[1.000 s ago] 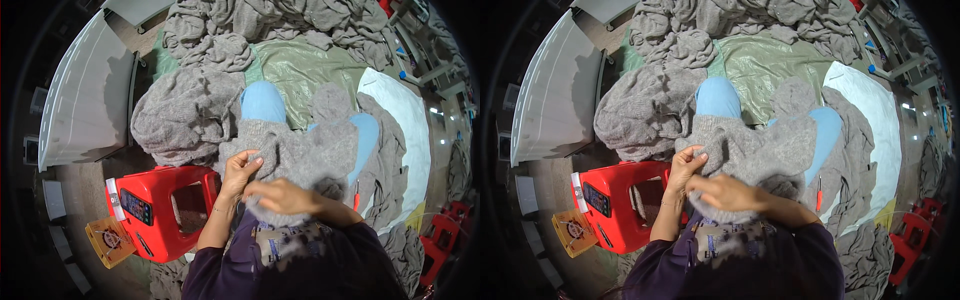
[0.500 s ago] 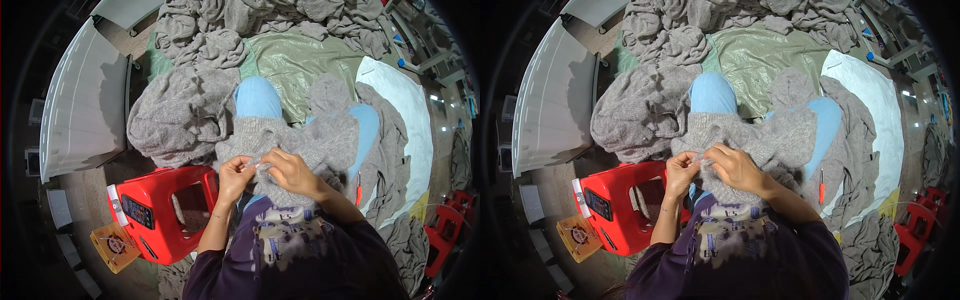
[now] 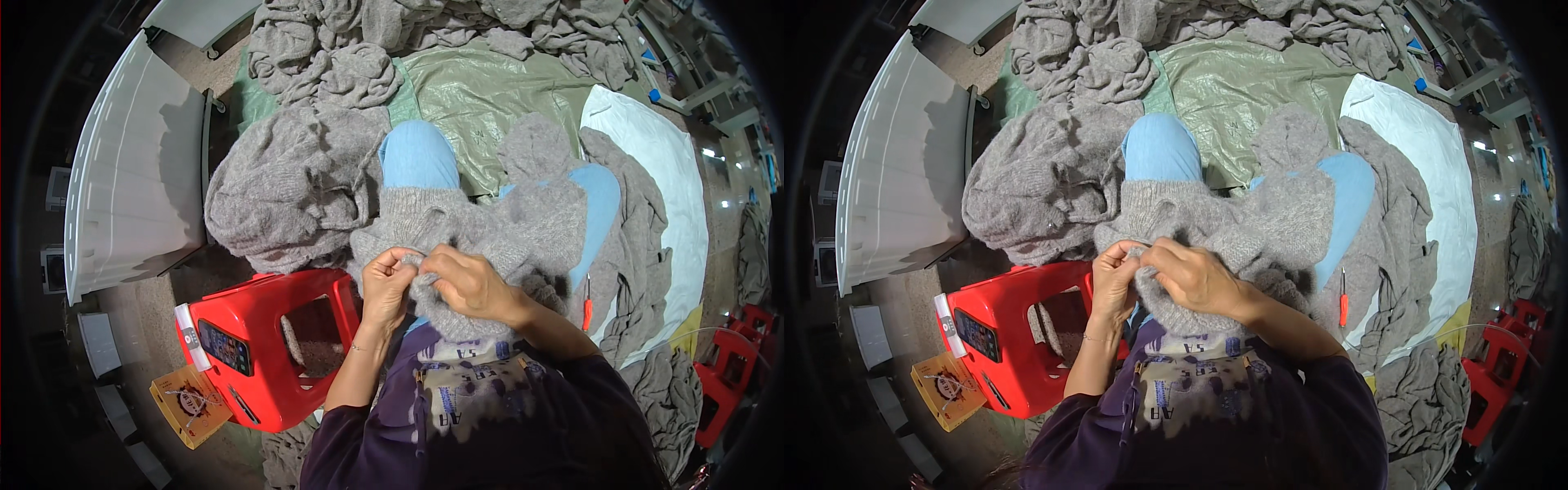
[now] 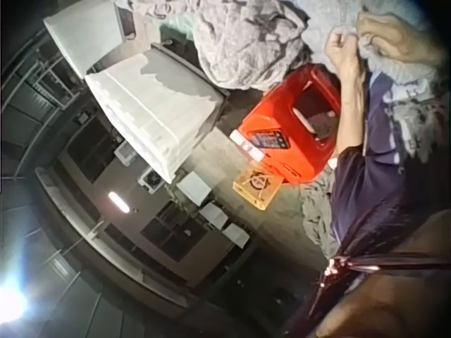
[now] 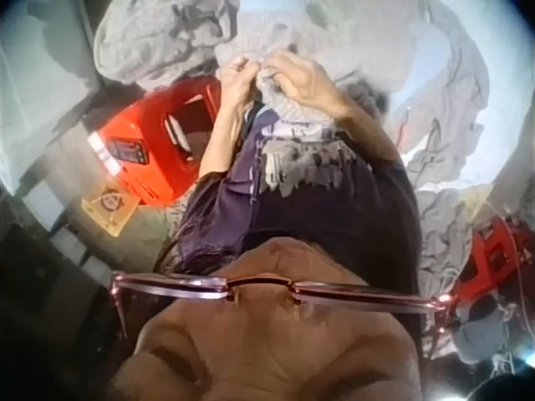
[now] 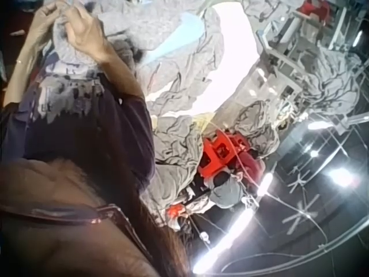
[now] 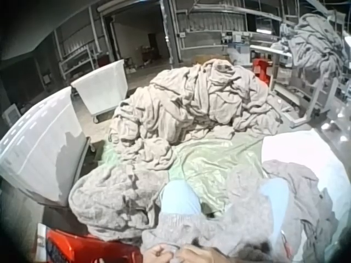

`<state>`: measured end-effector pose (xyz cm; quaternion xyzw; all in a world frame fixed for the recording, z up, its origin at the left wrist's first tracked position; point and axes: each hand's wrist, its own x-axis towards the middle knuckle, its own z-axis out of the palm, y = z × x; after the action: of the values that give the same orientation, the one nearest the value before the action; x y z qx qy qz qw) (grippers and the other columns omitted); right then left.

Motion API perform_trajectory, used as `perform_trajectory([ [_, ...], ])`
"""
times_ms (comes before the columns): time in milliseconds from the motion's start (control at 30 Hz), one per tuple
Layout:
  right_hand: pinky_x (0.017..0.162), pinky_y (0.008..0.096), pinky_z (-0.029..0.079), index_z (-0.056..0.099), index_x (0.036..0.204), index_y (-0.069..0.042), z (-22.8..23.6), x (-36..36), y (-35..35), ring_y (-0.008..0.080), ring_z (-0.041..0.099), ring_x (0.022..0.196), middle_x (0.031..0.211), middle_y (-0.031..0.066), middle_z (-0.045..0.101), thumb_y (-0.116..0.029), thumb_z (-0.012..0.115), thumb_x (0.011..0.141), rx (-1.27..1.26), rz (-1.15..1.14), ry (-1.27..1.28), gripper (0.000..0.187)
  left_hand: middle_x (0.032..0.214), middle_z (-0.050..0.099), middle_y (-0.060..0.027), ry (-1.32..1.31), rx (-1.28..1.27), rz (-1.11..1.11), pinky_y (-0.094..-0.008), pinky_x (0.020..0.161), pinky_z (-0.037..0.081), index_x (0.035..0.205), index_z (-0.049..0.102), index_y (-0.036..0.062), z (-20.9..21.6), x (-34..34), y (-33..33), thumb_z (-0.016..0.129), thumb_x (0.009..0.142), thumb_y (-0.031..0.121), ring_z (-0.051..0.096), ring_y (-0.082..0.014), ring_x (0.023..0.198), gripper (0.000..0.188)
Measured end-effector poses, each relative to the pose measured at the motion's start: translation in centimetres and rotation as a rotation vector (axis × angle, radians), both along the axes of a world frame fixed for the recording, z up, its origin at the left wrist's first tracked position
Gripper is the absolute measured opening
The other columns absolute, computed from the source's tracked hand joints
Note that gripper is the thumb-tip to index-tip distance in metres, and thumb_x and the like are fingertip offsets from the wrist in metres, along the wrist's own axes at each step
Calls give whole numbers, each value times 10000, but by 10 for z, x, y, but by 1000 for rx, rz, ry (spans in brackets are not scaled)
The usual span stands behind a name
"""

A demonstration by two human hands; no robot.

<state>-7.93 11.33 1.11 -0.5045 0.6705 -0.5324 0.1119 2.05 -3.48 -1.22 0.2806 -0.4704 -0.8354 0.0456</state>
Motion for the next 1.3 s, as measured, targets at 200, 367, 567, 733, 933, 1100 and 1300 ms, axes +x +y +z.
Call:
perform_trajectory([
  [200,591,370,504,536,1004,-2,1,10,-1,326,624,734,881,148,569,105,619,676,59,63,-15,355,793,644,-12,-1,-154,185,-169,651,451,894,645,-20,-6,-8,17,608,815,-37,583,-49,699,88],
  [367,598,347,511,584,1000,-11,-3,8,2,307,620,735,885,137,578,94,647,666,54,-49,-20,356,783,592,31,-39,-336,311,-156,561,370,889,629,-20,-6,-17,21,631,789,-72,485,-5,637,113],
  [567,547,300,520,633,985,14,12,12,7,232,638,689,878,127,617,70,715,626,-269,-228,404,373,816,644,-22,102,182,139,-204,638,445,931,622,6,28,-12,3,629,830,2,573,-70,683,101],
  [733,515,292,520,619,926,24,12,8,-1,223,640,653,879,125,617,67,718,637,-282,-272,404,308,825,641,-11,189,291,85,-194,709,431,941,627,-11,28,-2,9,600,850,19,566,-55,748,100],
  [933,501,291,503,630,896,9,8,10,-3,228,634,652,866,113,606,78,698,646,-169,-348,441,268,817,640,-10,148,149,125,-178,655,429,964,629,-12,31,-2,14,642,837,-11,561,-47,705,128],
  [1100,601,300,504,630,920,9,15,7,3,261,640,701,870,123,612,52,656,708,5,-258,51,218,842,647,-15,175,-150,85,-162,648,431,995,632,-9,19,8,7,693,806,-26,561,-46,721,200],
  [1300,621,353,465,606,915,22,19,-13,5,306,617,667,798,169,613,-22,609,782,140,-27,-452,141,889,642,-31,165,-356,-12,-201,670,453,952,642,-24,25,7,4,693,814,-20,564,-62,762,147],
])
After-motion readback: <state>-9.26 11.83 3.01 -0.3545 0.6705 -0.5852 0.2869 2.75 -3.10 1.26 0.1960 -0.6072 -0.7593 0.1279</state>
